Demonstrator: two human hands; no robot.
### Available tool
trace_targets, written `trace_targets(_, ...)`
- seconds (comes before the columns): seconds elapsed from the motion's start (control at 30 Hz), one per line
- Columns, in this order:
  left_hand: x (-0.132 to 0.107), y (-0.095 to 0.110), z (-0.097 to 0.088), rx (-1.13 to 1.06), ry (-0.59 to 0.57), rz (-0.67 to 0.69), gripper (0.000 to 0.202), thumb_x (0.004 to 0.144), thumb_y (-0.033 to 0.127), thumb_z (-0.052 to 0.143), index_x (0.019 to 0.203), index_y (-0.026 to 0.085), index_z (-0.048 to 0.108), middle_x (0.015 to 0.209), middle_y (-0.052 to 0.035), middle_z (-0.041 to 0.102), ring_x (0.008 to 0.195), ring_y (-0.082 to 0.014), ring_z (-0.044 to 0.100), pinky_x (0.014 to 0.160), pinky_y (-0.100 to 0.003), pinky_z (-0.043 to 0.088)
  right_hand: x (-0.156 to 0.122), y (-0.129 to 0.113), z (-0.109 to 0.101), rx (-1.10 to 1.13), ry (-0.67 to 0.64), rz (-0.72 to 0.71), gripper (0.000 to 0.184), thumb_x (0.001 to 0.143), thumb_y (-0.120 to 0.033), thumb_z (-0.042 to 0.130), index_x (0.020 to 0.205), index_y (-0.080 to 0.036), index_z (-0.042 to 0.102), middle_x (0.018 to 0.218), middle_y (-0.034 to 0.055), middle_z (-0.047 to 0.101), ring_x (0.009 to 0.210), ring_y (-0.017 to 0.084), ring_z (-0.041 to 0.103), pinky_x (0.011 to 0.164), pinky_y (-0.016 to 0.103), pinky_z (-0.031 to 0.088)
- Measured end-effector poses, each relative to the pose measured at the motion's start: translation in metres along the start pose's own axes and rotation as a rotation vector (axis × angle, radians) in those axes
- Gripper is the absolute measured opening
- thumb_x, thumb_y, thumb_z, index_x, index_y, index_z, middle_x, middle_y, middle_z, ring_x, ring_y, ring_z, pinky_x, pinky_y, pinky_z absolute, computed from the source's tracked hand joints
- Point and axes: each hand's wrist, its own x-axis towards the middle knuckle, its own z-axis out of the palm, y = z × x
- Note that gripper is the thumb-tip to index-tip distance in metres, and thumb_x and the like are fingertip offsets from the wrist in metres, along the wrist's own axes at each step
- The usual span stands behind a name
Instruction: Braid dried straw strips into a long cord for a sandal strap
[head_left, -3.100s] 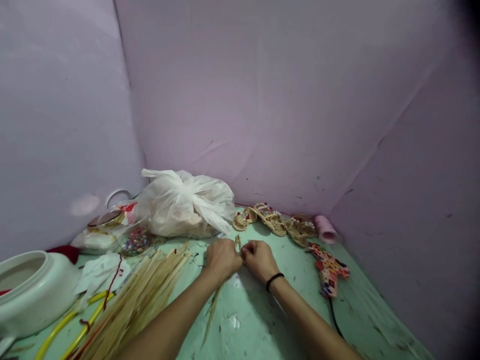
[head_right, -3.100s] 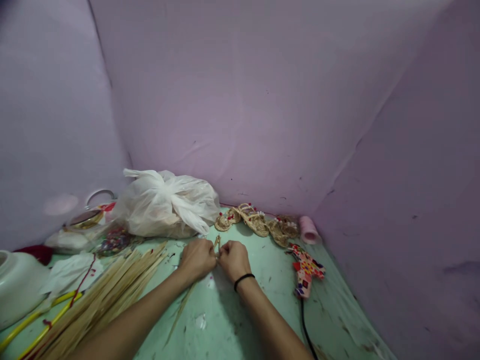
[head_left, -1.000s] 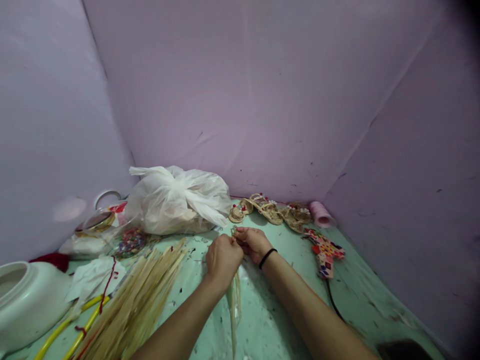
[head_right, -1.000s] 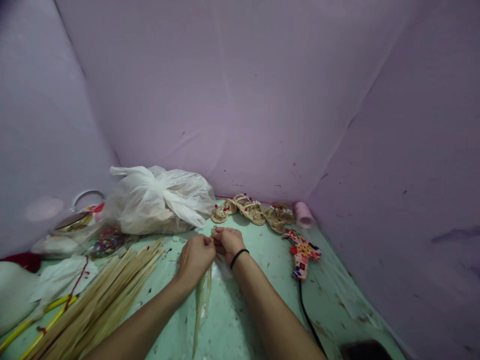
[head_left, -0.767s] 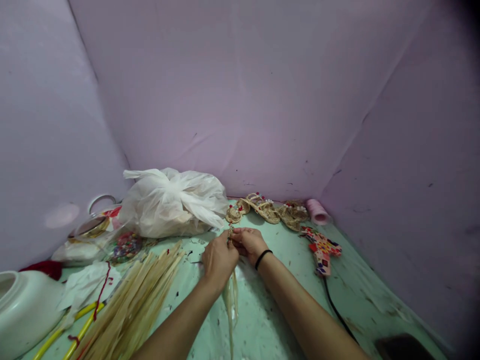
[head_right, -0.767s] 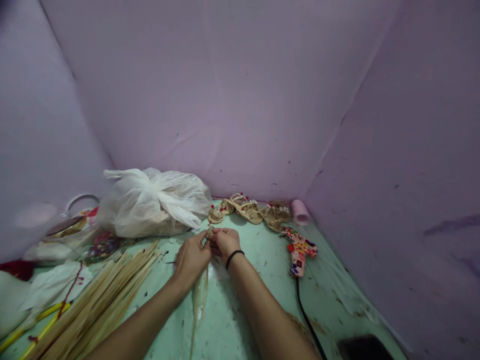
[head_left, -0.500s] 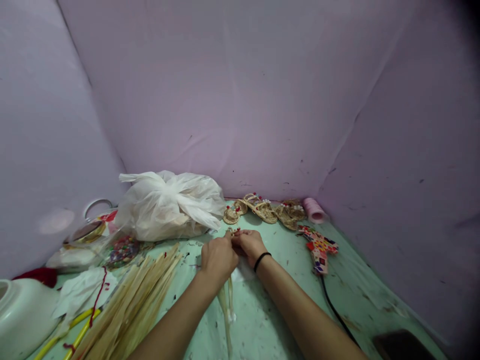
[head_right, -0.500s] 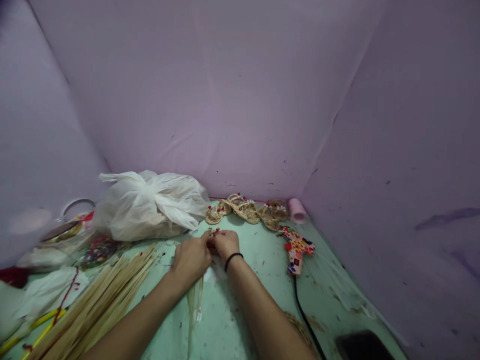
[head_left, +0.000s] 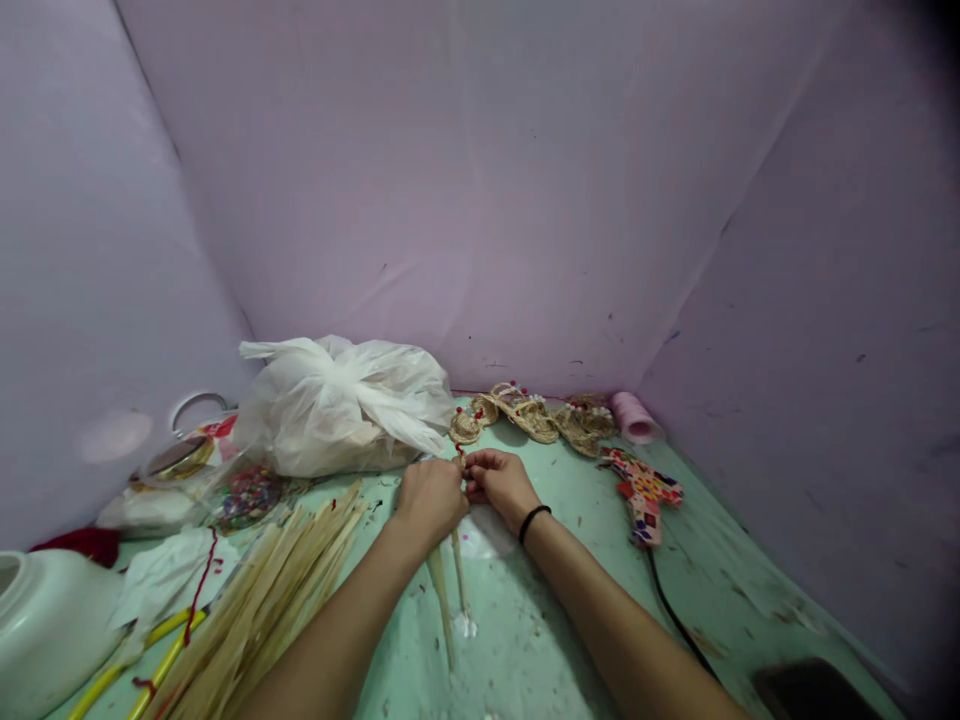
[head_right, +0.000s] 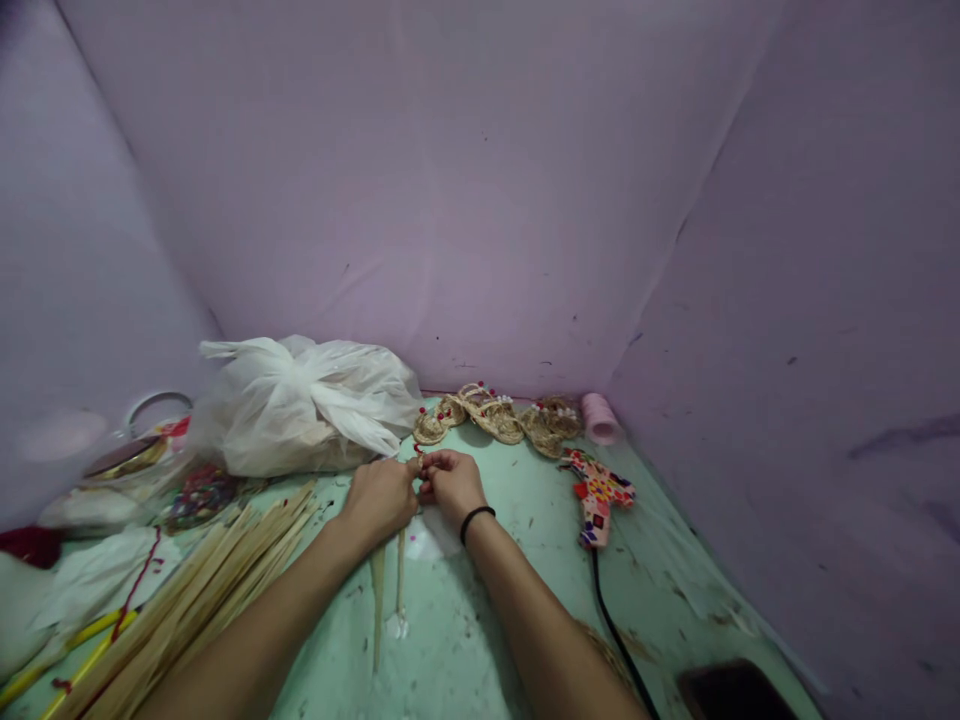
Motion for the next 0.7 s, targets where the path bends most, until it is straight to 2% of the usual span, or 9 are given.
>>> trace_targets(0.13, 0.000, -0.007, 0.001, -0.008, -0.007, 0.038, 0.034, 0.074, 0.018, 0.038, 0.099, 0.022, 0.061, 0.091, -0.0136, 0.064, 0.088, -0.0246, 0.059, 0.076, -0.035, 0.041, 0.003, 0.002, -0.002, -0.149, 0.050, -0.120, 0.013, 0.058, -0.005, 0.052, 0.060, -0.015, 0.060, 0.042, -0.0049, 0.052, 0.035, 0.006, 0.045, 0.032, 0.014, 0.032)
trace_targets(0.23, -0.001, -0.010, 0.002, -0.016, -0.001, 0.055, 0.036, 0.073, 0.018, 0.039, 0.101, 0.023, 0.061, 0.090, -0.0133, 0.064, 0.088, -0.0250, 0.059, 0.075, -0.035, 0.042, 0.005, 0.001, -0.001, -0.321, 0.098, -0.174, 0.012, 0.059, -0.007, 0.053, 0.062, -0.015, 0.061, 0.044, -0.0034, 0.053, 0.037, 0.008, 0.048, 0.031, 0.015, 0.033)
trace_targets(0.33, 0.000, -0.012, 0.003, -0.004, 0.022, 0.091, 0.040, 0.072, 0.017, 0.038, 0.104, 0.027, 0.060, 0.086, -0.0127, 0.065, 0.084, -0.0265, 0.060, 0.070, -0.037, 0.043, 0.007, -0.001, 0.000, -0.402, 0.115, -0.163, 0.008, 0.059, -0.010, 0.054, 0.063, -0.015, 0.059, 0.051, -0.0006, 0.058, 0.041, 0.010, 0.053, 0.034, 0.018, 0.038)
trace_targets(0.43, 0.000, -0.013, 0.003, 0.026, 0.032, 0.108, 0.042, 0.072, 0.017, 0.037, 0.105, 0.028, 0.060, 0.084, -0.0123, 0.065, 0.080, -0.0276, 0.061, 0.067, -0.037, 0.044, 0.009, -0.002, -0.002, -0.456, 0.112, -0.163, 0.006, 0.060, -0.013, 0.054, 0.061, -0.014, 0.060, 0.050, 0.0009, 0.059, 0.040, 0.011, 0.053, 0.036, 0.019, 0.038)
trace_targets(0.6, 0.000, -0.013, 0.003, 0.034, 0.009, 0.103, 0.040, 0.072, 0.018, 0.037, 0.103, 0.026, 0.061, 0.087, -0.0128, 0.064, 0.083, -0.0271, 0.060, 0.069, -0.037, 0.043, 0.007, -0.003, -0.006, -0.614, 0.128, -0.291, 0.007, 0.056, -0.015, 0.054, 0.053, -0.014, 0.061, 0.051, 0.0019, 0.060, 0.049, 0.011, 0.053, 0.047, 0.020, 0.036)
trace_targets(0.7, -0.002, -0.012, 0.005, 0.032, 0.016, 0.069, 0.037, 0.074, 0.019, 0.035, 0.099, 0.024, 0.062, 0.088, -0.0126, 0.064, 0.084, -0.0269, 0.059, 0.070, -0.037, 0.043, 0.003, -0.005, -0.004, -0.830, 0.188, -0.365, 0.012, 0.059, -0.021, 0.054, 0.054, -0.015, 0.063, 0.057, 0.0048, 0.063, 0.057, 0.013, 0.055, 0.051, 0.022, 0.033)
